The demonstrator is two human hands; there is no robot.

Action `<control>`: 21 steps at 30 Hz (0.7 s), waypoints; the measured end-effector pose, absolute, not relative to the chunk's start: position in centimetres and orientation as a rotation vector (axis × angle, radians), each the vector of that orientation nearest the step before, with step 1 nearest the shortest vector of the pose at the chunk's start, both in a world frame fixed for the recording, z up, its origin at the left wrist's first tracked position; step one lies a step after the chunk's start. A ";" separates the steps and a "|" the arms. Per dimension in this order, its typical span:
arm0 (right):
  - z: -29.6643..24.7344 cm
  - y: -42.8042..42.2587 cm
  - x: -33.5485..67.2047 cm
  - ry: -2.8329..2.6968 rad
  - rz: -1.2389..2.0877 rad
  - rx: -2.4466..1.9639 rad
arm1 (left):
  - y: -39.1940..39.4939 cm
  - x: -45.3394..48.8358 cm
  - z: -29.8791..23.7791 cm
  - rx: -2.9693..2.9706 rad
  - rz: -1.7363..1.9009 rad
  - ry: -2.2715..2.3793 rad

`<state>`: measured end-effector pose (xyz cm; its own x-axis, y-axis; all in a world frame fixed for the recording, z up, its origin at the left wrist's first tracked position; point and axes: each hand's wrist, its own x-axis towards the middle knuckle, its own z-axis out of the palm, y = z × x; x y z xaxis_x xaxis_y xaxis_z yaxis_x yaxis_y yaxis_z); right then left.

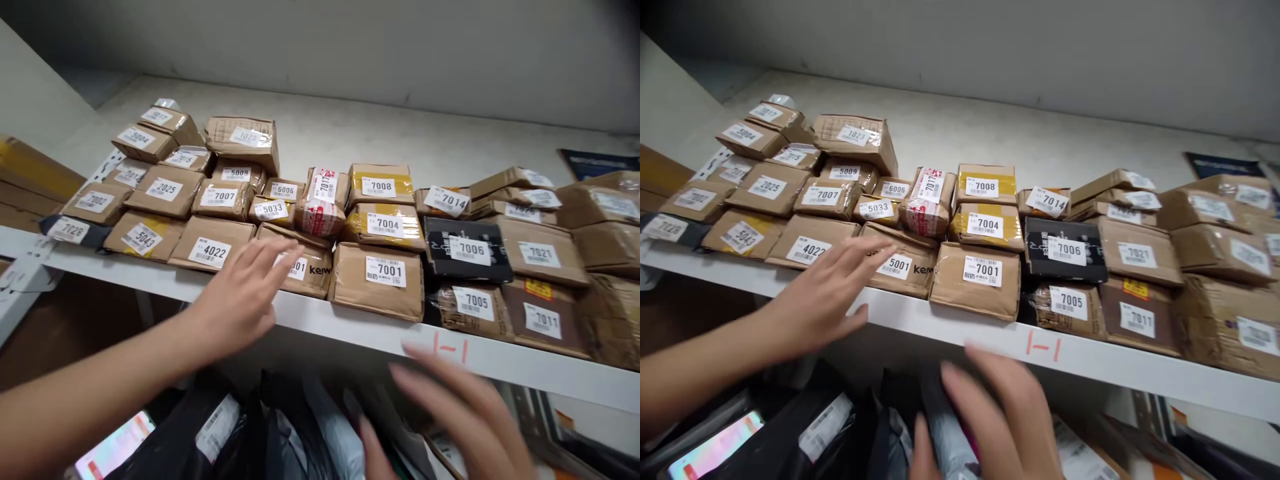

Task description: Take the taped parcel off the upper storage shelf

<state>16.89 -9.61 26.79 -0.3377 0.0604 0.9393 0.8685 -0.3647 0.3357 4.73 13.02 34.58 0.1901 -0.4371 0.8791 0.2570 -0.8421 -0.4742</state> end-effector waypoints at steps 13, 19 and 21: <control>53.2 -2.1 12.6 -1.294 -1.925 -2.248 | 13.1 4.0 41.3 -2.061 -0.946 -0.265; 54.4 -1.2 12.2 -1.217 -1.849 -2.433 | 12.7 4.2 41.5 -2.053 -0.879 -0.301; 54.2 -1.1 12.2 -1.235 -1.876 -2.402 | 12.7 4.3 41.6 -2.059 -0.872 -0.303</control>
